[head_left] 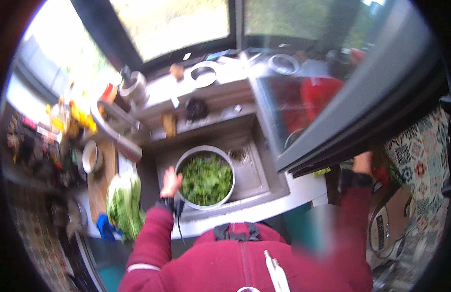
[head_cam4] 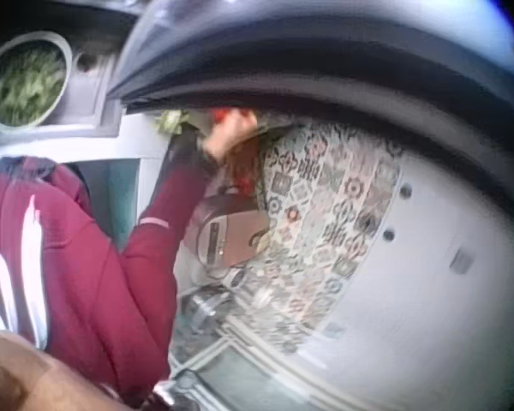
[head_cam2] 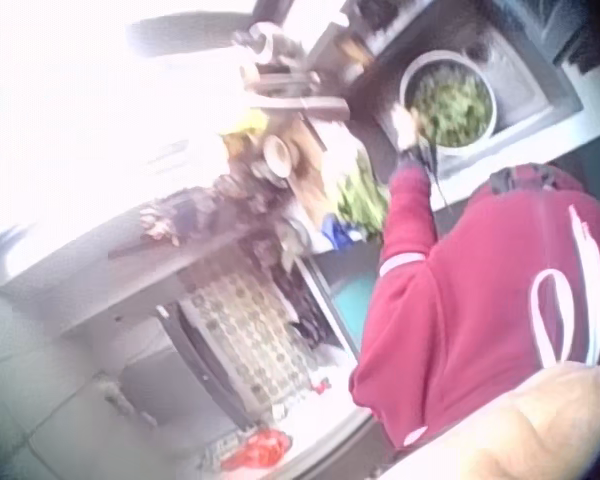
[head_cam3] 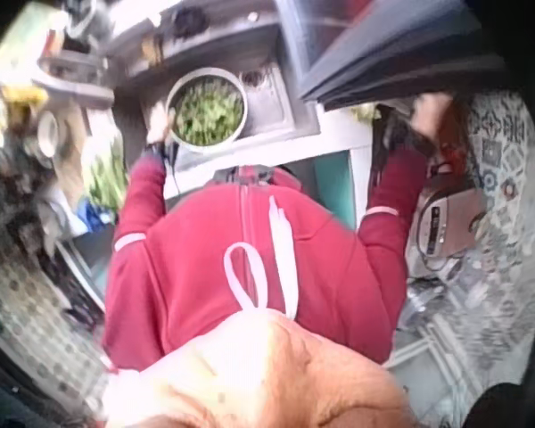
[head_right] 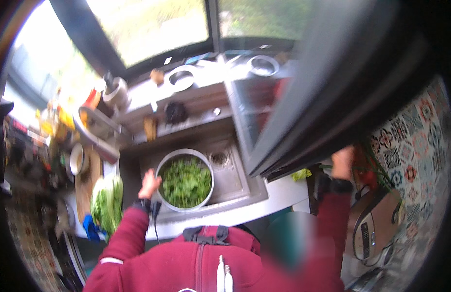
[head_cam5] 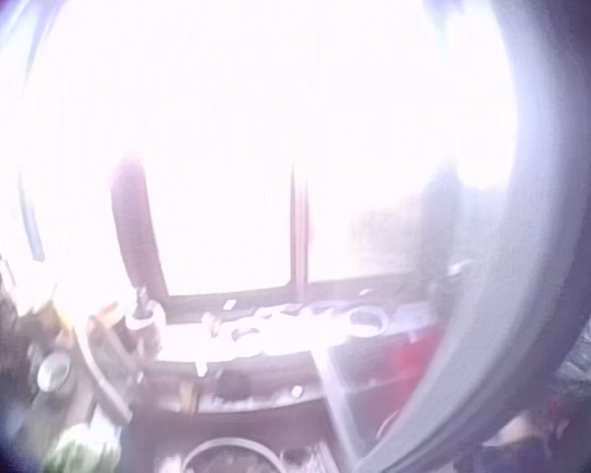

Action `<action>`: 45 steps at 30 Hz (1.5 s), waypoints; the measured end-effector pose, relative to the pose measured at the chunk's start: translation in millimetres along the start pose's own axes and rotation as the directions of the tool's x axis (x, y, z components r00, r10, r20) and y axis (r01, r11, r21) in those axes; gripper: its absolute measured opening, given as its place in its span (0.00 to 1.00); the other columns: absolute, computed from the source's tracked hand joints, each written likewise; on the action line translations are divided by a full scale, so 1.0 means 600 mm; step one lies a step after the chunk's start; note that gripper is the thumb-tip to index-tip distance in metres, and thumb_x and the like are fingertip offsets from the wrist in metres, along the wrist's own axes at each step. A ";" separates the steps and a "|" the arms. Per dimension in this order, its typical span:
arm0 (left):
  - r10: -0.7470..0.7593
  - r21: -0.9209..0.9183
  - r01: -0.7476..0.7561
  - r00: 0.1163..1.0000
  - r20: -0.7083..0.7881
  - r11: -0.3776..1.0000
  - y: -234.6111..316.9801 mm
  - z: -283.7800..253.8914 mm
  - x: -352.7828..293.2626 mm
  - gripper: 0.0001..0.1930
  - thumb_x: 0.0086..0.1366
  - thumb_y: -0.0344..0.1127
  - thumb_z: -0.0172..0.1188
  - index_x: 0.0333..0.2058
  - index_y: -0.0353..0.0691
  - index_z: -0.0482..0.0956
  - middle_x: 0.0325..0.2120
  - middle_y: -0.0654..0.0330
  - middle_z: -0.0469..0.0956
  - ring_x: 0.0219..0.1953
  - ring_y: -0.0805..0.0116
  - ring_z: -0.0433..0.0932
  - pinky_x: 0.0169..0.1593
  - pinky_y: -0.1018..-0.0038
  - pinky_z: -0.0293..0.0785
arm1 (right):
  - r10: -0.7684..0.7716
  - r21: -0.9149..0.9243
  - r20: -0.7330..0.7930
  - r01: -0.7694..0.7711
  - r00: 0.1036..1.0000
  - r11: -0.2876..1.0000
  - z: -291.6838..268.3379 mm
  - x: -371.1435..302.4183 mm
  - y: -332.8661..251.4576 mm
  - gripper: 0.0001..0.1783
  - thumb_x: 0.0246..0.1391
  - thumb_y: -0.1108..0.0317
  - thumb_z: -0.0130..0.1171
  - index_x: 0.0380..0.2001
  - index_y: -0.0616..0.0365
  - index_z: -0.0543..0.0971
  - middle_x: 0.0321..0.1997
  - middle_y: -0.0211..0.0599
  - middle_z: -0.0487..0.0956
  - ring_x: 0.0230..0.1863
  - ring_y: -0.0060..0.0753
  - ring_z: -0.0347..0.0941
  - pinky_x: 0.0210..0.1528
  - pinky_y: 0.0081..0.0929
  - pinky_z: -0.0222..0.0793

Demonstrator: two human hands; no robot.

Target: The person unpacks a bundle of dried noodles from a red plastic bag and places them into a metal bowl. They then fill a wok with water from the tap, place it on the stove, and cover it with a lid. Finally, they wash leafy greens in a colander under running water.

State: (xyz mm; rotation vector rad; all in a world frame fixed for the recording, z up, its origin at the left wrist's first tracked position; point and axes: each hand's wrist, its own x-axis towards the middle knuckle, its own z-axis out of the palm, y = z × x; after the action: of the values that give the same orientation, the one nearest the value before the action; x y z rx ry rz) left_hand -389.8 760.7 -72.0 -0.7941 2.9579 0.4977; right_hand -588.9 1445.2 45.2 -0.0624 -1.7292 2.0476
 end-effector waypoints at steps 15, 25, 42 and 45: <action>-0.116 -0.108 0.162 0.932 0.343 0.981 -0.176 0.143 0.080 0.22 0.54 0.37 0.58 0.48 0.36 0.72 0.37 0.44 0.80 0.33 0.50 0.82 0.41 0.59 0.77 | 0.432 -0.276 -0.392 -0.552 0.812 0.787 -0.095 -0.541 -0.184 0.22 0.45 0.79 0.58 0.47 0.62 0.70 0.47 0.39 0.75 0.47 0.32 0.73 0.50 0.29 0.71; -0.040 -0.451 0.238 0.913 0.406 0.860 -0.254 0.173 0.105 0.17 0.54 0.25 0.56 0.45 0.34 0.71 0.33 0.53 0.78 0.27 0.60 0.78 0.24 0.67 0.75 | 0.363 0.063 -0.740 -0.480 0.565 0.875 -0.185 -0.611 -0.146 0.17 0.46 0.75 0.61 0.41 0.53 0.71 0.39 0.34 0.77 0.38 0.29 0.77 0.35 0.30 0.79; -0.236 -0.096 0.258 0.951 0.200 0.961 -0.209 0.113 0.023 0.13 0.52 0.31 0.62 0.38 0.35 0.75 0.32 0.46 0.80 0.35 0.51 0.81 0.38 0.62 0.77 | -0.172 -0.644 -0.360 -0.110 0.917 0.757 -0.162 -0.404 -0.107 0.16 0.62 0.63 0.54 0.49 0.60 0.72 0.45 0.34 0.74 0.42 0.27 0.71 0.45 0.24 0.68; -0.301 -0.067 0.311 0.944 0.132 0.948 -0.179 0.101 0.005 0.15 0.55 0.34 0.60 0.41 0.36 0.74 0.36 0.42 0.79 0.43 0.44 0.79 0.44 0.59 0.74 | 0.118 -0.704 0.042 -0.055 0.992 0.708 -0.086 -0.246 -0.048 0.18 0.60 0.65 0.55 0.51 0.60 0.71 0.41 0.31 0.77 0.34 0.26 0.73 0.36 0.19 0.70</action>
State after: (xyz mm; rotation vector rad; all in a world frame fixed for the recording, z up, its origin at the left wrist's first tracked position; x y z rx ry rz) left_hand -342.2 690.7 -161.7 -1.1629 2.6486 0.6294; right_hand -431.5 1441.8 24.4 -0.3056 -2.5127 1.3281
